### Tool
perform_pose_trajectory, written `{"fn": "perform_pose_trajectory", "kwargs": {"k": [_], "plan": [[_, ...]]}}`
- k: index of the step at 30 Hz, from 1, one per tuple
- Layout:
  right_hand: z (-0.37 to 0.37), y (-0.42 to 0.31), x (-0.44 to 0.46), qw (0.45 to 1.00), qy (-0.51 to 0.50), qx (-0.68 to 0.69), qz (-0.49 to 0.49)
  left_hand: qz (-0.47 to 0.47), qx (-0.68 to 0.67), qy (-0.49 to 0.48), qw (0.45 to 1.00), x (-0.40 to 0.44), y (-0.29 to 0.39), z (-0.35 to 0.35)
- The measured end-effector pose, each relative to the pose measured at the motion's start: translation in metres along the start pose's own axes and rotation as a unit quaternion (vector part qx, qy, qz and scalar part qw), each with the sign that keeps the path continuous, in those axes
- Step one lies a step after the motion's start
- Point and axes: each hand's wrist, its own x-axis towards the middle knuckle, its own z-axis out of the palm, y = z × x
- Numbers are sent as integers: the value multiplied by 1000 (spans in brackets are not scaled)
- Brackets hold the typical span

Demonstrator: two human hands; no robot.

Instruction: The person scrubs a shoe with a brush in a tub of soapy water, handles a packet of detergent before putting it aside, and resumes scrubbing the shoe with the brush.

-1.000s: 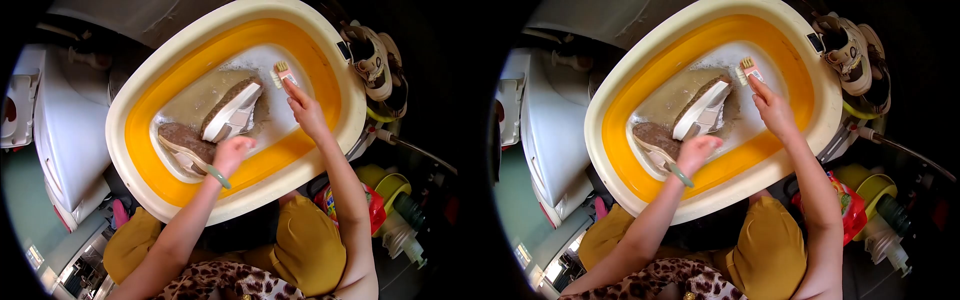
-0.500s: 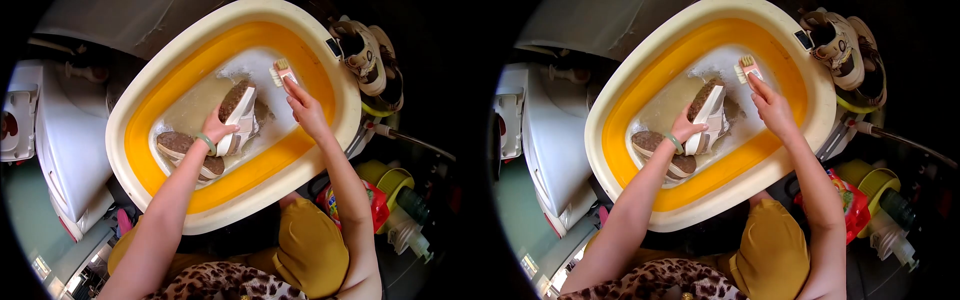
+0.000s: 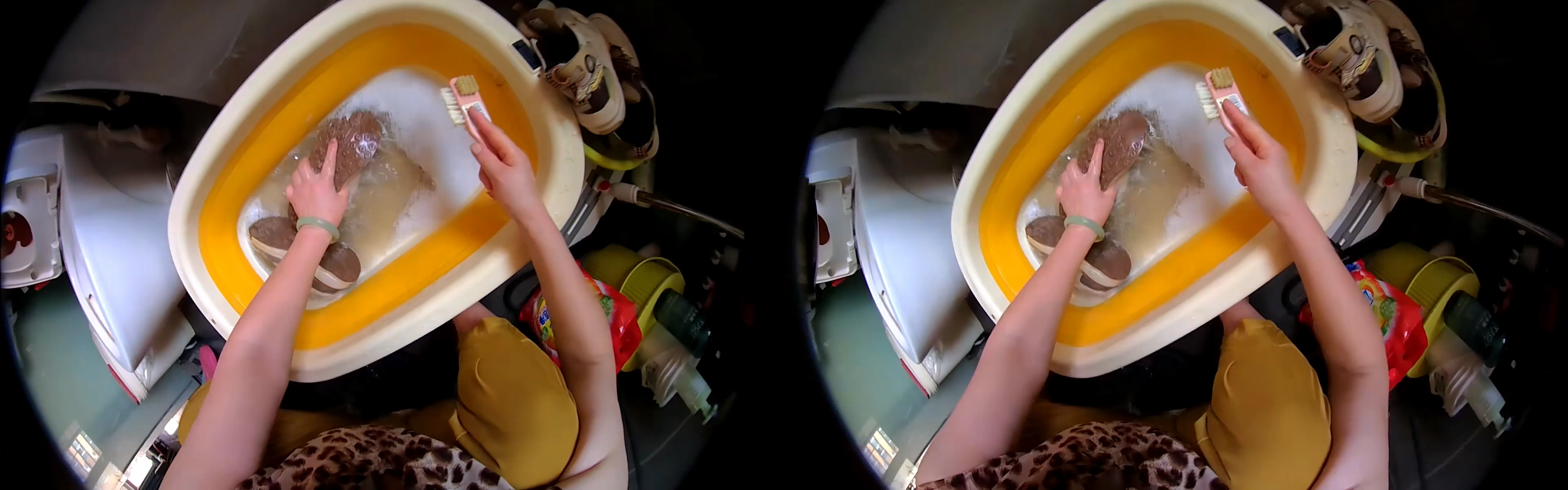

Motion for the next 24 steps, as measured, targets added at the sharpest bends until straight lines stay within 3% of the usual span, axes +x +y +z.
{"fn": "perform_pose_trajectory", "kwargs": {"k": [8, 10, 14, 16, 17, 19, 24], "plan": [[13, -18, -5, 998, -7, 53, -35, -25, 19, -42, 999, 15, 6, 1], [19, -22, -8, 995, -22, 81, -46, -42, -92, -130, 986, 27, -3, -10], [21, -18, -15, 993, -32, 98, -50, -21, -98, -71, 992, 31, -18, -48], [18, -15, -12, 992, -15, 111, -52, 39, -157, 21, 987, 24, -31, -68], [15, -15, -10, 992, -9, 113, -54, 45, -156, 18, 987, 20, -33, -78], [12, -18, -5, 991, -1, 118, -61, 42, -193, 134, 971, 8, -34, -96], [13, -19, -3, 993, -1, 107, -55, -56, -200, 76, 975, -23, 2, -77]]}}
